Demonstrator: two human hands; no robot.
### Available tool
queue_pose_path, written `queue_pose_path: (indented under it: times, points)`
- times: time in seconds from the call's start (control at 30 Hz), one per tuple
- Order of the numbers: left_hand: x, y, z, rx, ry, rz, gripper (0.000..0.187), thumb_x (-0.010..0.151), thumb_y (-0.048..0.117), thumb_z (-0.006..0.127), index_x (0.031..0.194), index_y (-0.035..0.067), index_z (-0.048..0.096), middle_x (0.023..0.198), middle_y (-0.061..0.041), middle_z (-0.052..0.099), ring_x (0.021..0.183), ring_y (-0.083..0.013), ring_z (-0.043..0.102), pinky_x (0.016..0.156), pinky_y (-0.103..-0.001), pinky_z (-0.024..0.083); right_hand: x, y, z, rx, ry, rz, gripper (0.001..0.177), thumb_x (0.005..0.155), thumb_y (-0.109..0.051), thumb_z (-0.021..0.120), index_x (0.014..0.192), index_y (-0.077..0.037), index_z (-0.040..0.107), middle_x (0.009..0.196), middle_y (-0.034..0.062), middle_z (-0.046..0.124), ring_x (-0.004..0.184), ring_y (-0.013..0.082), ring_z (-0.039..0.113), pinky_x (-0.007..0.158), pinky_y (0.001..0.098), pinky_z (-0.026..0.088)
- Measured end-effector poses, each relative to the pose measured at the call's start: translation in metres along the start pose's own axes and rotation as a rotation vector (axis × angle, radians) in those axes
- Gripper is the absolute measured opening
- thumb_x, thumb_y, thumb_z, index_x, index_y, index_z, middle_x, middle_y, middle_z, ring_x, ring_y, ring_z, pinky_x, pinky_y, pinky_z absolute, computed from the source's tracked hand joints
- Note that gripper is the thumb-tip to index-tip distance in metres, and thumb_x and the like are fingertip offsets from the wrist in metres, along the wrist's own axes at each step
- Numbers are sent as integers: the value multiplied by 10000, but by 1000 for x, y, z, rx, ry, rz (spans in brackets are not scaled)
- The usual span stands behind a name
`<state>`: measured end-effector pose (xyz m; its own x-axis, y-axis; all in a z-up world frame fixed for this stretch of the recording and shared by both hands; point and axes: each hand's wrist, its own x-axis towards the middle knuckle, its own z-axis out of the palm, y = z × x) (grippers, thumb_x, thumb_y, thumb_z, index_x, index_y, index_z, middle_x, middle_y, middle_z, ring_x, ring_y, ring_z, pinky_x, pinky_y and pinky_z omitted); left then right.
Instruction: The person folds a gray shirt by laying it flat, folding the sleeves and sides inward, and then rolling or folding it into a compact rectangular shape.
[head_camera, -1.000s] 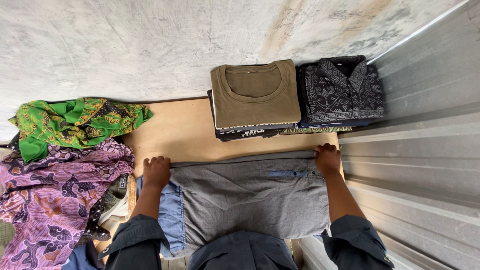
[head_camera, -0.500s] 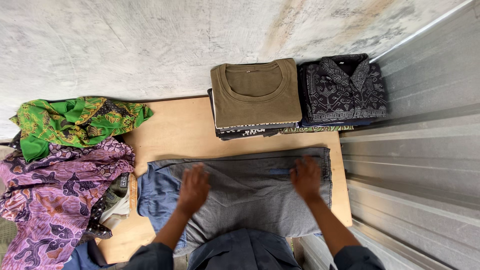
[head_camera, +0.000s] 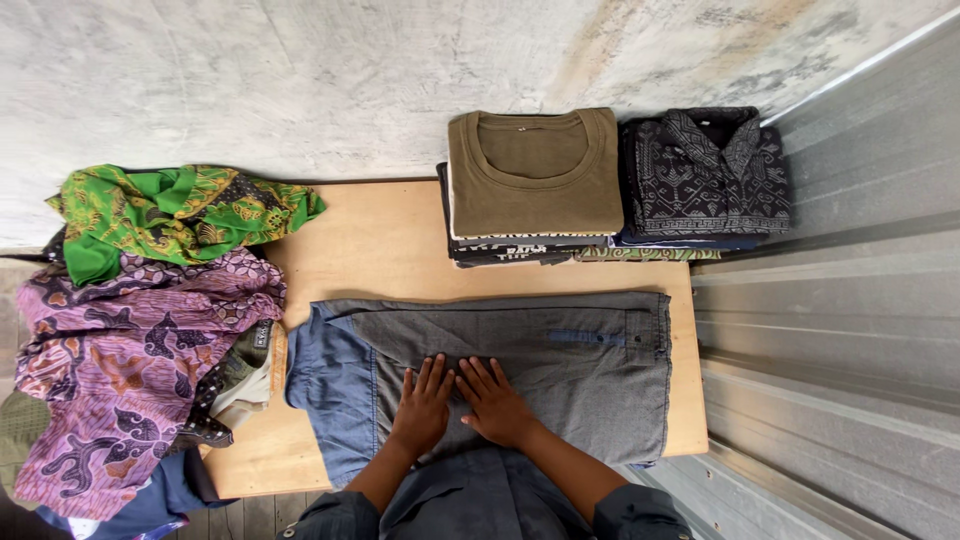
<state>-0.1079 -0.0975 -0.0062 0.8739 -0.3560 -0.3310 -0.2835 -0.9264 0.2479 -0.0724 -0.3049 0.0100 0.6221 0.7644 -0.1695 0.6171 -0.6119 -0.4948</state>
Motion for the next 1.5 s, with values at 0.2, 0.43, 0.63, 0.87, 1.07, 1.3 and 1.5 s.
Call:
queue_pose_path:
  times: [0.2,0.43,0.63,0.87,1.07,1.3,1.5]
  points:
    - [38,-76,-26,15,105,-336,562,1006,359,500,1500,102,421,1662,-163,265,1545,-353,256,1255,-568,199,15,16,17,-40,76,-11,448,1081,-364,599,1433,-95,541,1656,192,305,1587,354,231,1313,549,155]
    - [56,-124,-99,27,-287,-612,1048,901,752,470,1632,101,96,1714,-172,-48,1546,-450,-12,1173,-685,4,53,16,15,-92,76,128,758,995,-428,605,1592,-60,317,1676,253,149,1560,408,100,1241,583,91]
    - [64,-79,-60,380,11,-358,753,1059,465,461,1636,55,202,1711,-249,84,1612,-436,67,1277,-634,103,51,8,-5,-7,-57,175,986,922,-587,606,1603,-10,186,1681,256,59,1566,411,14,1245,582,17]
    - [55,-10,-15,-41,86,-97,879,993,601,461,1609,63,140,1722,-135,53,1593,-317,19,1260,-550,34,33,34,10,-143,103,211,913,994,-577,525,1607,25,214,1694,241,130,1587,374,58,1273,527,38]
    - [65,5,-63,15,-396,-255,1359,736,866,621,1650,99,-30,1737,-77,-131,1591,-276,-143,1261,-551,-81,-25,83,-29,-183,-156,472,920,999,-660,364,1615,-27,107,1710,175,13,1582,317,-37,1264,508,-11]
    - [65,17,-84,104,-446,-266,1607,529,921,744,1652,103,-63,1734,-96,-156,1589,-305,-156,1248,-613,-63,-110,142,-75,-335,-311,750,968,950,-769,216,1633,-117,5,1703,183,-82,1566,317,-100,1251,498,-27]
    - [52,19,-81,201,-471,-236,1594,559,867,794,1659,87,-55,1729,-172,-144,1588,-362,-115,1231,-657,21,-127,167,-36,-287,134,649,1051,907,-795,324,1601,-29,135,1679,204,56,1556,347,24,1238,520,49]
